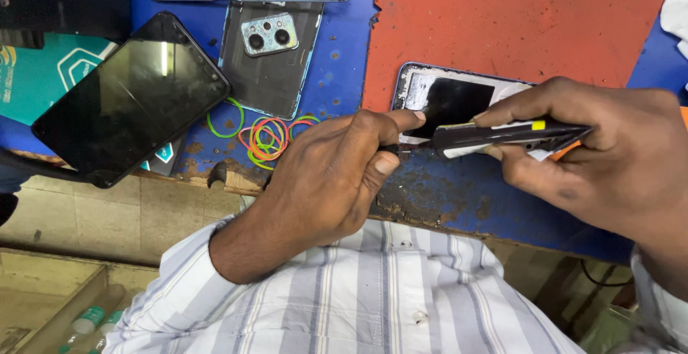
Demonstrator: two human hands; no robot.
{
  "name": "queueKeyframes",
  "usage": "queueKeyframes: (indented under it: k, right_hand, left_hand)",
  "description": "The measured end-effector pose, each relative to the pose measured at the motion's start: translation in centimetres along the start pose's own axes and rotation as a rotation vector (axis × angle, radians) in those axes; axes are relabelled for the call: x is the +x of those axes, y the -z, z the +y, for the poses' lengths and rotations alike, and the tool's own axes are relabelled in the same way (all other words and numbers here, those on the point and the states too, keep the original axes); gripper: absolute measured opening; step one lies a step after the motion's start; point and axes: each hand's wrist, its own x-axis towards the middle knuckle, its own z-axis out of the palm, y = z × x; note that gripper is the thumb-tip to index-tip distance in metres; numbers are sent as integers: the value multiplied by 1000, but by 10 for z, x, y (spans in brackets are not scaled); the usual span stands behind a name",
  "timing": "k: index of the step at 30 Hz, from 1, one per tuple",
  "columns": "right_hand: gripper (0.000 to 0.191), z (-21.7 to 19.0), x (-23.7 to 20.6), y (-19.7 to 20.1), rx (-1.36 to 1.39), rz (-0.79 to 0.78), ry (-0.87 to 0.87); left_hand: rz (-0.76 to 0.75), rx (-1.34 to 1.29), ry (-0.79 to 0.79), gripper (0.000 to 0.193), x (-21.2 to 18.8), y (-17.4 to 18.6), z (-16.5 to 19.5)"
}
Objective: The person applies adhesive to a smartphone chassis, attaches a blue back cover, and then uses a utility knife to cut a screen protector. The person wipes the screen with a cloth and secures the back cover with a rubber band.
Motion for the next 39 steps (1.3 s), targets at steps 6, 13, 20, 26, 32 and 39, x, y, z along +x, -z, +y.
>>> queueKeyframes:
  k: [6,13,20,26,32,39]
  right_hand:
    - [26,8,2,-4,69,-25,-27]
    - [25,10,1,-3,84,-11,-9]
    - [25,12,0,-4,94,-35,-29]
    - [24,13,-2,-3,64,-19,-39]
    - [25,12,-1,-3,100,-19,-26]
    - [25,12,-3,-3,73,-9,-50]
  left_hand:
    - [11,16,-25,13,0,-1,0]
    - [11,14,-28,12,0,-1,-1]
    - [0,20,-28,13,0,0,-1]
    - [3,22,-35,13,1,-1,-2]
    - [6,22,-28,12,1,-1,-1]
    - [5,21,-35,12,1,0,-1]
